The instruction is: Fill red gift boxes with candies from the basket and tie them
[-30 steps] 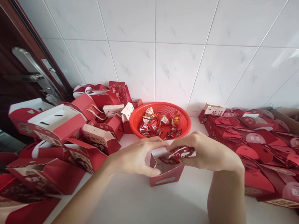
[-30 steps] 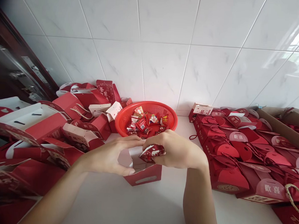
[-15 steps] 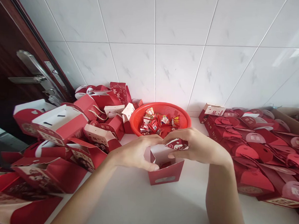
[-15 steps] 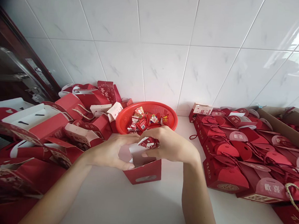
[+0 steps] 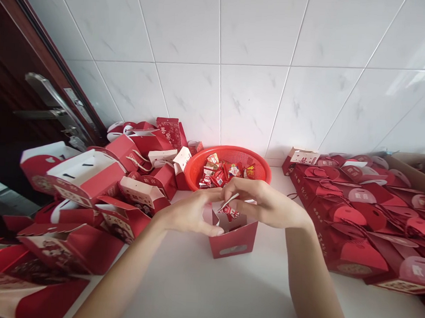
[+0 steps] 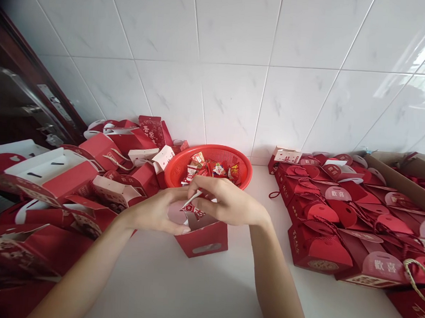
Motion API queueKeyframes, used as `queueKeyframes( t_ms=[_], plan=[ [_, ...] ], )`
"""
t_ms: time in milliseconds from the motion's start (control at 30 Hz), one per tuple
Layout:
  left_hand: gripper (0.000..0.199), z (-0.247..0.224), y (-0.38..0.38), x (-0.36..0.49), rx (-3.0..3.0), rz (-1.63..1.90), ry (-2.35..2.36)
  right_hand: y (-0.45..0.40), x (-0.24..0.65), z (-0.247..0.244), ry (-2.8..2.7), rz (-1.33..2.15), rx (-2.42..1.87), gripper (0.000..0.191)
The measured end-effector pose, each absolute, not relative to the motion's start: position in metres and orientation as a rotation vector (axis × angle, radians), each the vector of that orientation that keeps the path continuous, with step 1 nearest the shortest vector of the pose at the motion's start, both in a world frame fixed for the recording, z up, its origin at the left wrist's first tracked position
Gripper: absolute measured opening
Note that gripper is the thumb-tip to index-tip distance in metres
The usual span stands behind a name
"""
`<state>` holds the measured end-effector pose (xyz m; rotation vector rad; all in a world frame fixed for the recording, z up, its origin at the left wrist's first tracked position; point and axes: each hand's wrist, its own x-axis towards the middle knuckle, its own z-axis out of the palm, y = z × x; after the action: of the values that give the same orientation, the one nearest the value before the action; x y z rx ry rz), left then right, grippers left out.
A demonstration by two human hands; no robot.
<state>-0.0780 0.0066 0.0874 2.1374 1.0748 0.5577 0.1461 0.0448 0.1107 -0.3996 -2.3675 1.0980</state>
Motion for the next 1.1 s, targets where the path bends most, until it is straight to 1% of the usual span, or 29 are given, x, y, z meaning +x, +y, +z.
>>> queueKeyframes(
  t_ms=[133,300,367,433,533,600,667,733,767,800,833,900,967,1033,1100],
  plan=[
    [0.057,0.087,0.008,-0.080,2.114,0.529,1.135,0.046,0.149,0.110,-2.501,0.933,-0.400,0.013],
    [0.067,0.085,0.010,-0.083,2.131,0.522,1.138,0.046,0.151,0.110,-2.581,1.053,-0.393,0.018],
    [0.069,0.083,0.011,-0.083,2.140,0.537,1.134,0.047,0.152,0.109,-2.575,1.032,-0.429,0.021],
    [0.067,0.080,0.011,-0.083,2.142,0.589,1.160,0.049,0.154,0.110,-2.527,0.986,-0.481,0.021],
    [0.057,0.077,0.011,-0.083,2.113,0.682,1.153,0.051,0.163,0.113,-2.374,0.944,-0.541,0.022],
    [0.054,0.079,0.012,-0.083,2.060,0.785,1.132,0.053,0.171,0.114,-2.257,0.914,-0.573,0.031],
    [0.050,0.086,0.015,-0.083,1.978,0.946,1.116,0.056,0.178,0.114,-2.161,0.931,-0.586,0.051],
    [0.045,0.095,0.021,-0.081,1.876,1.141,1.098,0.058,0.181,0.113,-2.097,1.018,-0.574,0.071],
    [0.042,0.101,0.026,-0.079,1.824,1.232,1.088,0.060,0.181,0.112,-2.066,1.075,-0.563,0.077],
    [0.039,0.106,0.030,-0.076,1.781,1.305,1.076,0.061,0.180,0.110,-2.033,1.135,-0.554,0.078],
    [0.037,0.111,0.035,-0.072,1.754,1.352,1.060,0.062,0.179,0.109,-1.998,1.189,-0.551,0.074],
    [0.033,0.118,0.045,-0.062,1.753,1.380,1.014,0.064,0.176,0.107,-1.920,1.264,-0.550,0.057],
    [0.034,0.122,0.052,-0.052,1.770,1.384,0.937,0.067,0.175,0.106,-1.832,1.292,-0.548,0.040],
    [0.046,0.123,0.057,-0.046,1.752,1.413,0.841,0.069,0.175,0.105,-1.720,1.263,-0.558,0.033],
    [0.063,0.122,0.061,-0.042,1.714,1.415,0.770,0.070,0.177,0.105,-1.596,1.226,-0.579,0.033]
  ],
)
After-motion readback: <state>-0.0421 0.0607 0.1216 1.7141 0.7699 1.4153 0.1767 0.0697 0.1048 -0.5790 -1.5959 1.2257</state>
